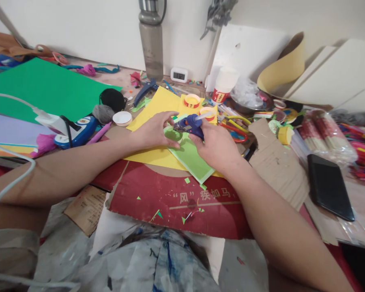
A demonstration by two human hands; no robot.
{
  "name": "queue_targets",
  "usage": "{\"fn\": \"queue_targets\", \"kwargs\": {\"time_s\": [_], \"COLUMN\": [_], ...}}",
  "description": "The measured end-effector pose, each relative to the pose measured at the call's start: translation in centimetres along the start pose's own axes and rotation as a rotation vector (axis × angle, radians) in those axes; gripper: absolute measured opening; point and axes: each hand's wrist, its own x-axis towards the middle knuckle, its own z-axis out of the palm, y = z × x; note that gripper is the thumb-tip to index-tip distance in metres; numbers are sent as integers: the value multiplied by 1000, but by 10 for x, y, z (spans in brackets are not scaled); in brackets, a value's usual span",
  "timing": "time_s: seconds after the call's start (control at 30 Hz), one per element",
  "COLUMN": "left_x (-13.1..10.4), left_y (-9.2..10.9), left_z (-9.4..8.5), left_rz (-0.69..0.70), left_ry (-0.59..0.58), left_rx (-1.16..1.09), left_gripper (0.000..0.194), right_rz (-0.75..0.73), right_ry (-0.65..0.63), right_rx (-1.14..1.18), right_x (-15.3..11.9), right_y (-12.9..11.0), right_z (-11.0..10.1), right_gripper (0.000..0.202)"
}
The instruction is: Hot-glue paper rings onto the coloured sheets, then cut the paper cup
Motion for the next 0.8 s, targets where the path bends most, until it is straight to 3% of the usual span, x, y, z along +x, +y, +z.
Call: {"fn": "queue_targets", "kwargs": {"time_s": [0.27,0.8], "left_x": [0,-3], "left_y": [2,7], "left_z": [6,4], "left_rz": [-18,-87], "left_ry": [37,61], "left_rx": [24,70], "left_gripper": [105,105], "right_rz": [-11,12], "right_ry": [60,118], "right_rx": [-130,-212], "right_x": [0,-9], "right_y": [2,-3], "right_z": [15,-3], "right_gripper": [25,34]}}
